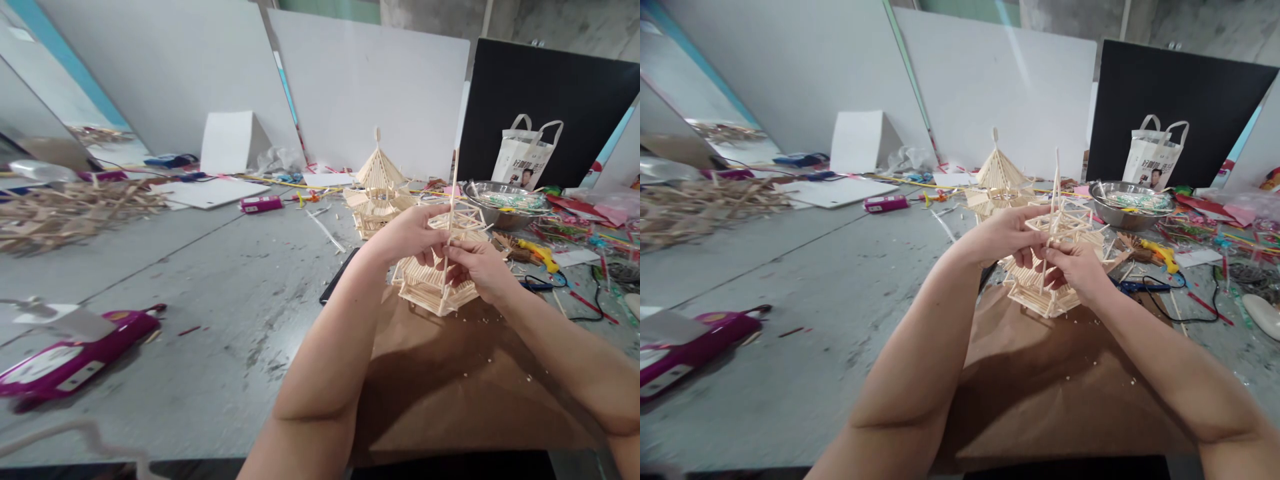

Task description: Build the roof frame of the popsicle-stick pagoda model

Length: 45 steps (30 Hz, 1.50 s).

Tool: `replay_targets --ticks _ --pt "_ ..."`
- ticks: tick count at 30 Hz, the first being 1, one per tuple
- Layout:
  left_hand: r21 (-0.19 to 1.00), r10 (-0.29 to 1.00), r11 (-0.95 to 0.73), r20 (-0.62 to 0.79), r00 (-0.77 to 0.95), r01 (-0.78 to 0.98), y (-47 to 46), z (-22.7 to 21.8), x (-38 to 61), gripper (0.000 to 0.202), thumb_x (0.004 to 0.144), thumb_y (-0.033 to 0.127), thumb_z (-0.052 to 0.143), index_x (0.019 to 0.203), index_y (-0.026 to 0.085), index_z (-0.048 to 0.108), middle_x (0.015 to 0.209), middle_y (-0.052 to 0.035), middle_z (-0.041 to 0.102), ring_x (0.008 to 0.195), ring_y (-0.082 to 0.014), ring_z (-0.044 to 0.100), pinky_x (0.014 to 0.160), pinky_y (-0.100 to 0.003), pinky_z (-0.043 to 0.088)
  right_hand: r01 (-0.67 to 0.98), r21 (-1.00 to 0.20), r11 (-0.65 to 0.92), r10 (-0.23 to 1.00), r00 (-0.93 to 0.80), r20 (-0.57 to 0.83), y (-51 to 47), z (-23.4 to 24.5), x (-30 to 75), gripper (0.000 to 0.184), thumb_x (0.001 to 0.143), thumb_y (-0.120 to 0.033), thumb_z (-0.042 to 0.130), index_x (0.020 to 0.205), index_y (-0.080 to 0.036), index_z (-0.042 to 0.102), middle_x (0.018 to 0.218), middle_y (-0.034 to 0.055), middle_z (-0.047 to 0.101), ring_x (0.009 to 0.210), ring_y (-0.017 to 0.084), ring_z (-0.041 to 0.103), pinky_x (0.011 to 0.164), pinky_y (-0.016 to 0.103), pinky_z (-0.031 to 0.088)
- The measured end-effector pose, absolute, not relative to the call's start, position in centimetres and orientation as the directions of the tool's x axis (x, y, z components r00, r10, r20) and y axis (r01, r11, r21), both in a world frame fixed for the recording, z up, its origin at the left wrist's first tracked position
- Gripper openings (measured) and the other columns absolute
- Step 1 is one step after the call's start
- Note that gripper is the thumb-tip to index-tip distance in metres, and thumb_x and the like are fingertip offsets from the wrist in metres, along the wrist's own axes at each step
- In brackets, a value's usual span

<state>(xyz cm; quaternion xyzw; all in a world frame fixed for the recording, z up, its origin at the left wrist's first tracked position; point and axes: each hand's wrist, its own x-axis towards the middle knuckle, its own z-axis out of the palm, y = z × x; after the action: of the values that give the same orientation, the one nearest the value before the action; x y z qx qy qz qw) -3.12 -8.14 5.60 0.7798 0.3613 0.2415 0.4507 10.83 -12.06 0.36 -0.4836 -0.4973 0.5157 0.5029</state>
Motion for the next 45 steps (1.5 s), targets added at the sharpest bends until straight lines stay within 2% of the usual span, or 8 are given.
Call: replay_targets --ticks 9,19,26,32,40,45 --pt "0.887 0.776 -0.328 0.057 0.628 0.325 -8.1 5.5 -3.2 0.055 0.085 0.012 0.049 0.136 0.016 0.03 0.049 0.0032 0.059 0.04 -0.0056 0.054 0.044 -0.014 0.039 -0.031 -1.0 -0.003 0.999 -0.037 -0.002 -12.0 0.4 10.8 0.017 0.061 -0.032 0.065 0.066 -0.016 0.061 0.055 -0.003 0.06 0.038 0.008 0.055 0.036 0.017 0.041" --pt "0.88 0.777 -0.335 0.055 0.628 0.338 -8.0 5.4 -3.0 0.057 0.086 0.014 0.048 0.138 0.016 0.026 0.052 0.0022 0.06 0.042 -0.0066 0.054 0.047 -0.017 0.042 -0.032 -0.999 -0.01 1.0 -0.025 -0.009 -12.1 0.5 10.8 0.019 0.06 -0.033 0.066 0.068 -0.016 0.062 0.054 -0.0028 0.06 0.038 0.008 0.055 0.036 0.018 0.041" --pt "0.865 0.793 -0.348 0.065 0.606 0.362 -7.4 5.6 -4.4 0.05 0.086 0.018 0.047 0.135 0.019 0.035 0.056 0.0006 0.063 0.038 -0.0053 0.051 0.045 -0.017 0.041 -0.041 -0.999 -0.016 0.999 -0.043 -0.014 -12.0 0.2 11.0 0.019 0.066 -0.031 0.065 0.078 -0.016 0.065 0.058 -0.0015 0.063 0.041 0.007 0.055 0.039 0.018 0.044" --pt "0.874 0.811 -0.329 0.067 0.581 0.357 -7.0 5.6 -5.1 0.048 0.086 0.018 0.046 0.133 0.016 0.037 0.056 -0.0007 0.063 0.039 -0.0063 0.052 0.043 -0.017 0.039 -0.039 -0.999 -0.013 0.998 -0.064 -0.01 -11.9 0.0 11.2 0.019 0.066 -0.033 0.065 0.072 -0.015 0.064 0.06 -0.0009 0.063 0.041 0.006 0.055 0.039 0.017 0.045" --pt "0.858 0.808 -0.334 0.047 0.588 0.39 -7.6 5.8 -4.4 0.043 0.086 0.018 0.046 0.13 0.016 0.043 0.054 0.0001 0.062 0.038 -0.0062 0.051 0.045 -0.018 0.041 -0.034 -0.999 -0.038 0.999 -0.013 -0.037 -12.2 0.5 10.9 0.02 0.07 -0.026 0.062 0.087 -0.016 0.066 0.057 -0.0015 0.062 0.04 0.007 0.055 0.039 0.018 0.044" --pt "0.857 0.797 -0.334 0.033 0.603 0.394 -7.7 5.6 -3.9 0.046 0.086 0.017 0.047 0.131 0.017 0.04 0.052 0.0017 0.061 0.038 -0.0058 0.05 0.045 -0.018 0.041 -0.033 -0.999 -0.036 0.999 -0.006 -0.036 -12.3 0.6 10.8 0.017 0.067 -0.028 0.063 0.079 -0.016 0.064 0.056 -0.0017 0.062 0.039 0.007 0.055 0.038 0.017 0.042"
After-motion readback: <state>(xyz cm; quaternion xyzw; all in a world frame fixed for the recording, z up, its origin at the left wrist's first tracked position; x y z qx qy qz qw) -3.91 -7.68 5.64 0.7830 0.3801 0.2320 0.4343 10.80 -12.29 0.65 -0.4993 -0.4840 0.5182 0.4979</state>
